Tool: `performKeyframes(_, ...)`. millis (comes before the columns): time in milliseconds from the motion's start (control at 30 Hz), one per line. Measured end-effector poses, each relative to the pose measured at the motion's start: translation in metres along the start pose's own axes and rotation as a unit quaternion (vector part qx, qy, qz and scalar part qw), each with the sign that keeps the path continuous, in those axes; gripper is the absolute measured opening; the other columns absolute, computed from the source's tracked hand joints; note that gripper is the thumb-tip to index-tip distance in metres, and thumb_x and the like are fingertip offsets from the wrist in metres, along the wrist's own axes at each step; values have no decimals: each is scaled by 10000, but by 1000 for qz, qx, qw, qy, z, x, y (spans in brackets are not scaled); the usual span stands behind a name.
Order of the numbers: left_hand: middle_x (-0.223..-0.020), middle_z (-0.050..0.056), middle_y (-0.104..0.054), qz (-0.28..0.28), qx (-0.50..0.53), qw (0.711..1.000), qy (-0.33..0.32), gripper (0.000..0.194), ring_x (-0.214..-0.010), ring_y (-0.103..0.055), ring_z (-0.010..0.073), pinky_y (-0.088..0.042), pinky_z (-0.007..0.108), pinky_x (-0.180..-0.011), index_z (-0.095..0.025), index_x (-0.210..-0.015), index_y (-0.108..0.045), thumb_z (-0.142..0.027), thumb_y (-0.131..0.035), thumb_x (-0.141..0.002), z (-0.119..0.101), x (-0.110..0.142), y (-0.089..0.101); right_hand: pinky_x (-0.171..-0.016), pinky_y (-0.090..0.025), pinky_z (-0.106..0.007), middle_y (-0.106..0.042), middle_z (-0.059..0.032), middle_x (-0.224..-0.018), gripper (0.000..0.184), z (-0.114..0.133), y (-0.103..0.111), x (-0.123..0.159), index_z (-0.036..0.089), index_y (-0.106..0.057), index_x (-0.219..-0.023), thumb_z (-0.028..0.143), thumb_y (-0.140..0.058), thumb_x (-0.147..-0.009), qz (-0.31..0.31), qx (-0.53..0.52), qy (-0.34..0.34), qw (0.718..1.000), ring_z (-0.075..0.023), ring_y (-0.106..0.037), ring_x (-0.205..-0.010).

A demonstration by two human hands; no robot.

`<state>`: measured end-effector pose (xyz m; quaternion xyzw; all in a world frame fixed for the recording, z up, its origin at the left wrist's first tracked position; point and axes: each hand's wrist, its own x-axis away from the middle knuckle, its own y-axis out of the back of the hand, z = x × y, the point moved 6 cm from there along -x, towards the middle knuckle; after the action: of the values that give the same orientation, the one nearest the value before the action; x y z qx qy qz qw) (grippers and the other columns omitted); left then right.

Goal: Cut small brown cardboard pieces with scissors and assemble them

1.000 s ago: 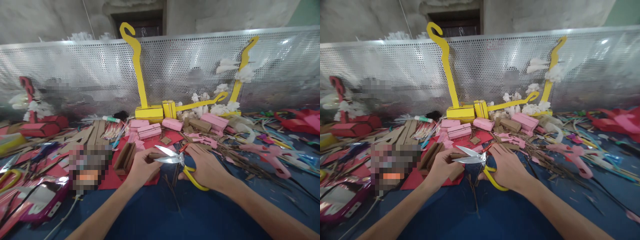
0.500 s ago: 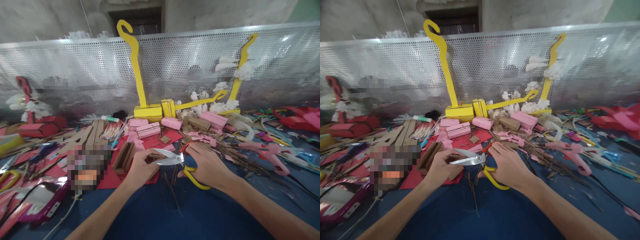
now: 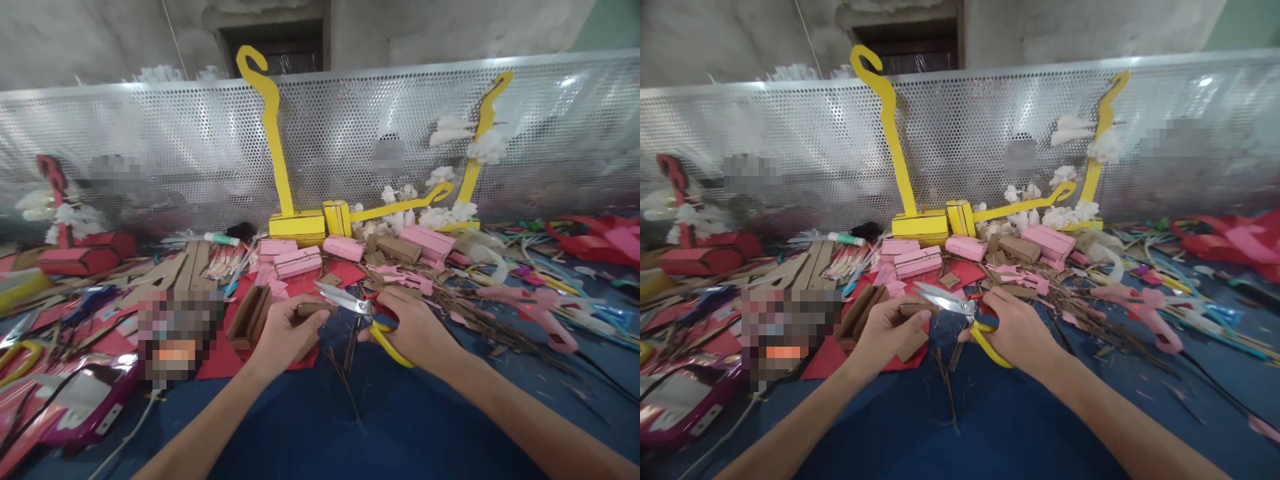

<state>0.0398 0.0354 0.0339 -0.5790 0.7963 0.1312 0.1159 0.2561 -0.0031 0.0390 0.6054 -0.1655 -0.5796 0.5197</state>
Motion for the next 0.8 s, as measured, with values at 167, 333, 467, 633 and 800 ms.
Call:
performKeyframes(167,-665,8,-690,-4,85,995,53,279,-632,-646,138,-550,249,-676,-153,-1003,-742,-408,-733,-888,14,1,3,-632,-408,-314,-602,-55,-889,335,-11,-1,-1,246,-454,-858,510,-654,-909,6,-33,-63,997,-231,-575,-753)
performKeyframes(333,-881,51,-758,-48,171,976,124,387,-676,-701,153,-602,296,-722,-154,-1025,-749,-443,-835,-782,28,1,4,-672,-437,-327,-601,-80,-997,313,-15,-9,1,237,-476,-953,519,-611,-935,46,-50,-85,994,-248,-595,-828)
performKeyframes(467,-800,40,-729,-70,187,971,131,381,-698,-664,141,-576,259,-706,-129,-875,-779,-479,-853,-742,27,0,6,-711,-461,-347,-605,-84,-1010,339,-15,-14,2,230,-486,-992,544,-604,-939,58,-56,-94,992,-258,-604,-859)
performKeyframes(633,-706,5,-675,-89,158,975,125,380,-599,-529,69,-434,159,-548,-118,-899,-788,-438,-882,-717,30,-2,13,-690,-464,-339,-615,-77,-982,330,-17,-16,2,227,-496,-979,539,-599,-941,48,-55,-99,992,-244,-606,-819)
performKeyframes(800,-923,34,-732,-83,170,975,116,524,-758,-644,110,-513,189,-673,-156,-1122,-729,-391,-909,-690,31,-3,13,-637,-443,-322,-612,-65,-945,314,-18,-16,1,226,-504,-947,524,-603,-942,36,-52,-94,994,-224,-591,-757)
